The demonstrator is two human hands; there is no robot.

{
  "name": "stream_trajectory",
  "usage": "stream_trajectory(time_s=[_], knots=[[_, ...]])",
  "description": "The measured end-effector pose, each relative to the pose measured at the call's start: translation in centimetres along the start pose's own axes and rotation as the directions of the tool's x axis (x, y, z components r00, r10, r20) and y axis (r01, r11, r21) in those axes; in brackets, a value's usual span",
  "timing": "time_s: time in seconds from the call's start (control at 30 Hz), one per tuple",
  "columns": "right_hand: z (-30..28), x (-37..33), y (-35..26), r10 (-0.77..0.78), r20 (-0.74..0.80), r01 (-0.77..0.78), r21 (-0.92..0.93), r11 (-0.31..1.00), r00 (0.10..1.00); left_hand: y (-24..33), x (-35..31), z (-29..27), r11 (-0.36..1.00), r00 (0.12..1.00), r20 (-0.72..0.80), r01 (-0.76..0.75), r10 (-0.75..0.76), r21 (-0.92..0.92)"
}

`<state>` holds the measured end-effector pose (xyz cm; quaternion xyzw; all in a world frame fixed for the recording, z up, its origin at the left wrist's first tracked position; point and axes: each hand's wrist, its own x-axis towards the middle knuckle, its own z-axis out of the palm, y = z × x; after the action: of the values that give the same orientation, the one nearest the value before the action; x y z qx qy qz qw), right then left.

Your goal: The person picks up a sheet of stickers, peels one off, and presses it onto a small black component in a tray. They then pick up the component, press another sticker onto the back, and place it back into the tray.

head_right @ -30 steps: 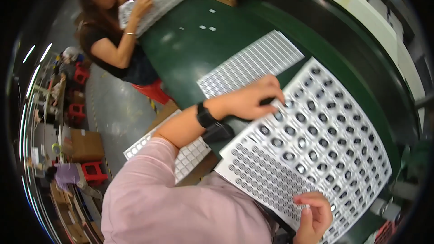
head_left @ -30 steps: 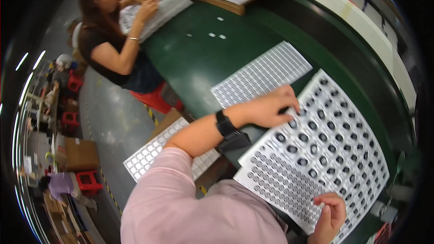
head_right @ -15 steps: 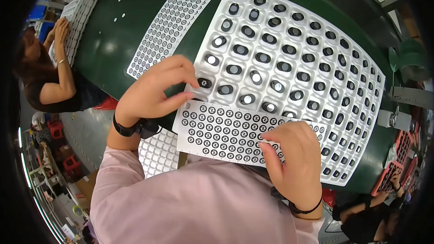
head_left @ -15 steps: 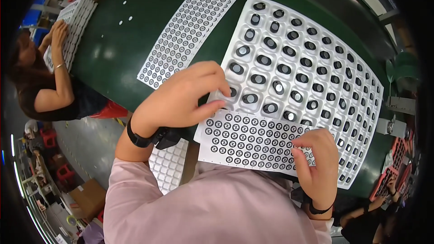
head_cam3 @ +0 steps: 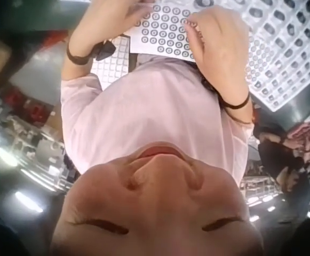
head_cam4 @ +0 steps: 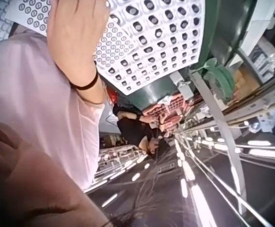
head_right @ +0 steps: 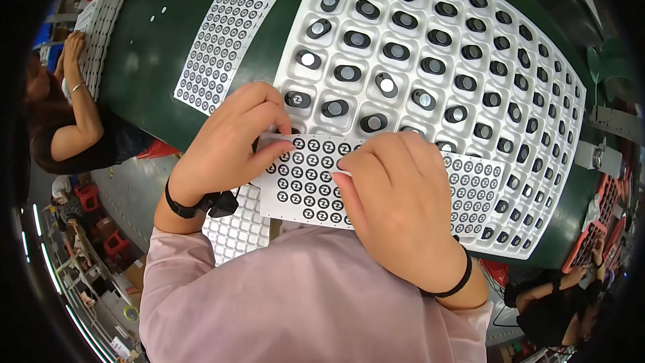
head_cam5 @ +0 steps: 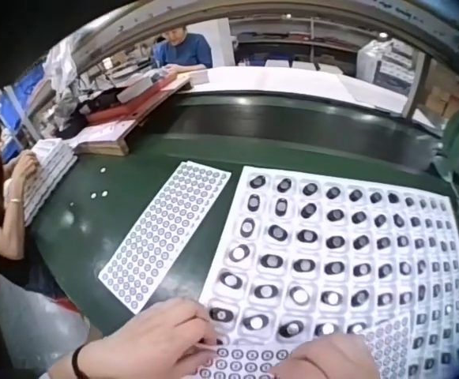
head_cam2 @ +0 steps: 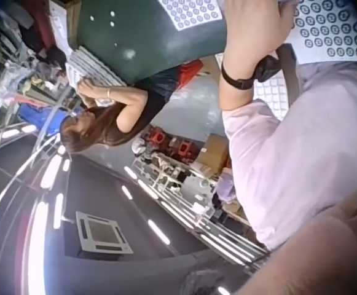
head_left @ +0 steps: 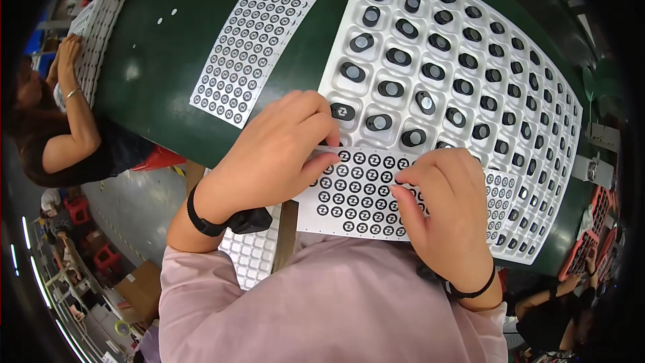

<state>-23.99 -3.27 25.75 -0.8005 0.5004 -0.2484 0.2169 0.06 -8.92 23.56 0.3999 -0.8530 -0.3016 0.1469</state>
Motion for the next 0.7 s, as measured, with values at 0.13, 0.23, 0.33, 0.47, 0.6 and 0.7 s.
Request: stream_trajectory(time_s=[0.13,0.23,0.33,0.47,0.6,0.7], knots=[[0.9,0.6,-0.2,-0.064,-0.065,0.067,0.057,0.996,0.996,0.8,-0.4,-0.2,0.998,0.999,-0.041,-0.028,0.025,-0.06],[1.7,1.0,-0.4,-0.067,-0.067,0.076,0.146,0.986,0.996,1.8,-1.1,-0.5,0.947,0.999,0.037,0.05,-0.04,-0.317],[2.4,0.9,-0.3,-0.057,-0.072,0.071,0.205,0.976,0.996,2.4,-0.7,-0.9,0.892,0.996,0.046,0.088,-0.076,-0.443],[2.9,0.7,-0.3,-0.025,-0.085,0.045,0.24,0.97,0.996,2.1,-0.7,-0.7,0.866,0.993,0.061,0.12,-0.103,-0.486],[2.7,0.9,-0.4,-0.01,-0.09,0.03,0.235,0.971,0.996,1.6,-0.6,-0.8,0.803,0.984,0.131,0.173,-0.12,-0.57],[2.5,1.0,-0.4,-0.024,-0.073,0.04,0.223,0.974,0.997,1.7,-0.5,-1.2,0.767,0.973,0.186,0.221,-0.134,-0.603]])
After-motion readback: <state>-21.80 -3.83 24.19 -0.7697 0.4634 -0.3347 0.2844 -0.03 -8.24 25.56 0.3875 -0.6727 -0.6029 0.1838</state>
